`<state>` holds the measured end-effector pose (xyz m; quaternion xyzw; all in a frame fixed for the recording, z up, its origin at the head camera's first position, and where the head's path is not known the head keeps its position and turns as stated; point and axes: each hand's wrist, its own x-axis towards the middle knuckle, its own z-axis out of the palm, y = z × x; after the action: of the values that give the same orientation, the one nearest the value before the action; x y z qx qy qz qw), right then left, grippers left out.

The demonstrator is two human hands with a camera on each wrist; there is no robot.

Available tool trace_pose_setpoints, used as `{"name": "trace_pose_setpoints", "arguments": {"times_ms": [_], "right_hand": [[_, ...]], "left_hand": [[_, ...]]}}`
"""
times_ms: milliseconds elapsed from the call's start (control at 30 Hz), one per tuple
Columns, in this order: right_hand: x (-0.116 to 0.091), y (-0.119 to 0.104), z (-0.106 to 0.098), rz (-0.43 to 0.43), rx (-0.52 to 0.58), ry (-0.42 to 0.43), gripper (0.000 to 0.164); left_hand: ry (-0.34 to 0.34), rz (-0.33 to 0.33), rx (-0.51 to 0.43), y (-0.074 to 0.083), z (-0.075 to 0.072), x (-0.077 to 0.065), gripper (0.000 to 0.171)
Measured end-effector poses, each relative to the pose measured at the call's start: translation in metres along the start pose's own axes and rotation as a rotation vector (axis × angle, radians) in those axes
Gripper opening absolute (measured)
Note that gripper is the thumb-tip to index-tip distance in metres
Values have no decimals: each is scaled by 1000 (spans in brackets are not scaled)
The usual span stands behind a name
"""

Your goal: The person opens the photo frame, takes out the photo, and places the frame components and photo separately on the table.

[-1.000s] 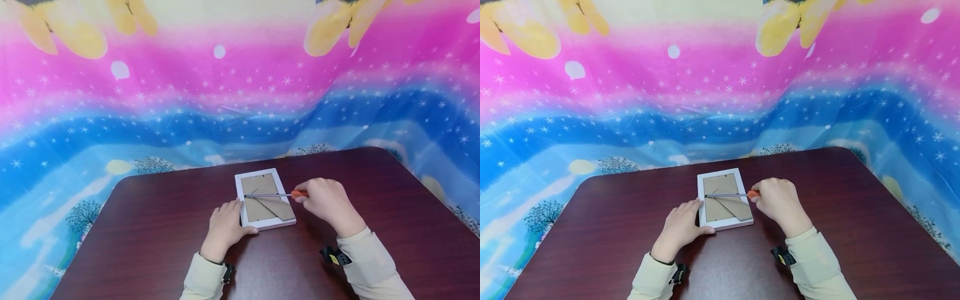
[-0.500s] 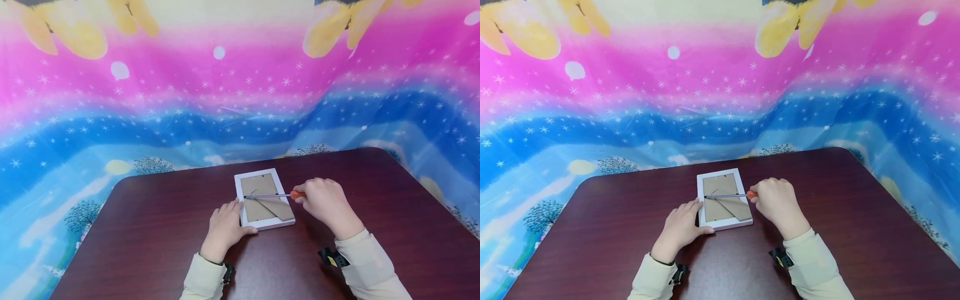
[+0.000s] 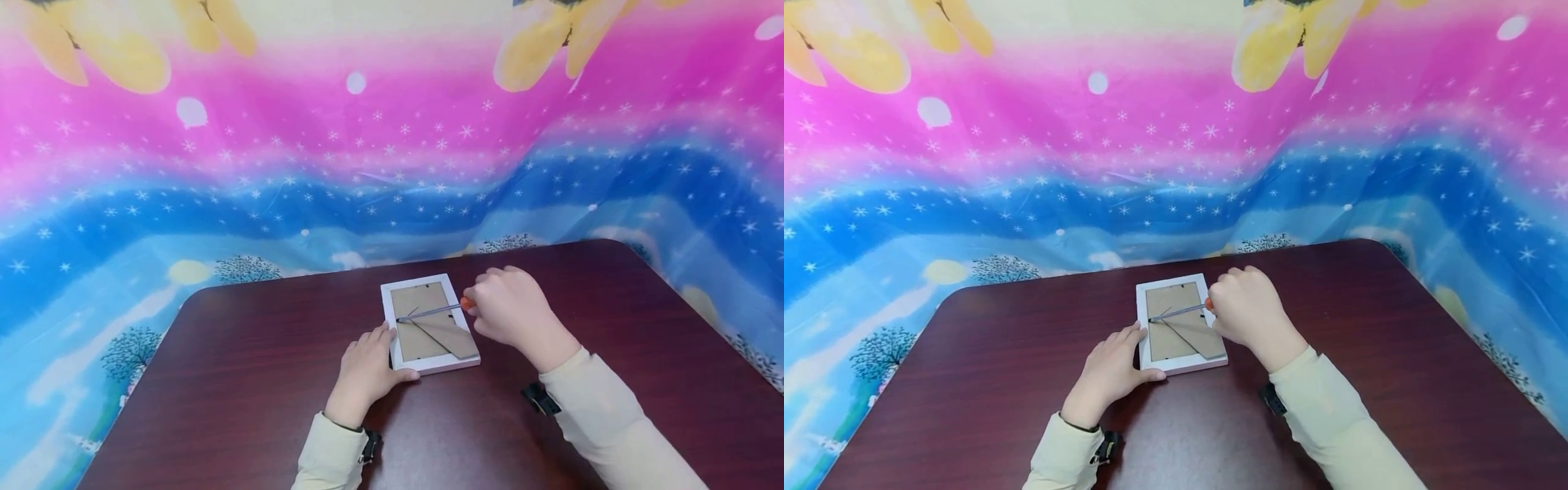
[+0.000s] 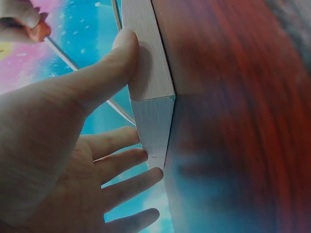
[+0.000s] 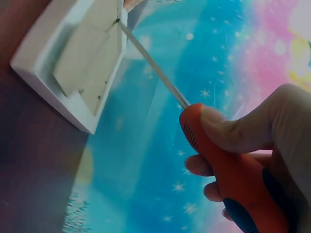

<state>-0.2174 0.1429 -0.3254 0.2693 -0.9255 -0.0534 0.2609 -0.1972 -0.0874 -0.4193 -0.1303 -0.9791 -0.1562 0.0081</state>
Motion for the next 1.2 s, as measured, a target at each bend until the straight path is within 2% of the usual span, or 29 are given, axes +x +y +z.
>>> {"name": "trace_pose_setpoints", "arguments": {"times_ms": [333,433,633,800,1000,1200], "right_hand": [[36,-14,-23,-190,-132,-74,27],[43,-22,-29,-235,-182,-94,24],[53,-38,-38,-308,-251,-121,8],[61,-50,-43,-352,-318,-146,4],[69,-64,-48,-430,-411,-205,10],[74,-82,-54,-536,-576,-246,23]], "left_hand": [[-10,10,-31,-1,-2,0,88],[-10,9,-39,-1,-2,0,87],[2,12,-34,0,-3,-2,87],[3,11,-12,-1,-4,-3,87],[-22,9,0,-1,-5,-1,89],[-33,17,22,-2,-3,2,90]]}}
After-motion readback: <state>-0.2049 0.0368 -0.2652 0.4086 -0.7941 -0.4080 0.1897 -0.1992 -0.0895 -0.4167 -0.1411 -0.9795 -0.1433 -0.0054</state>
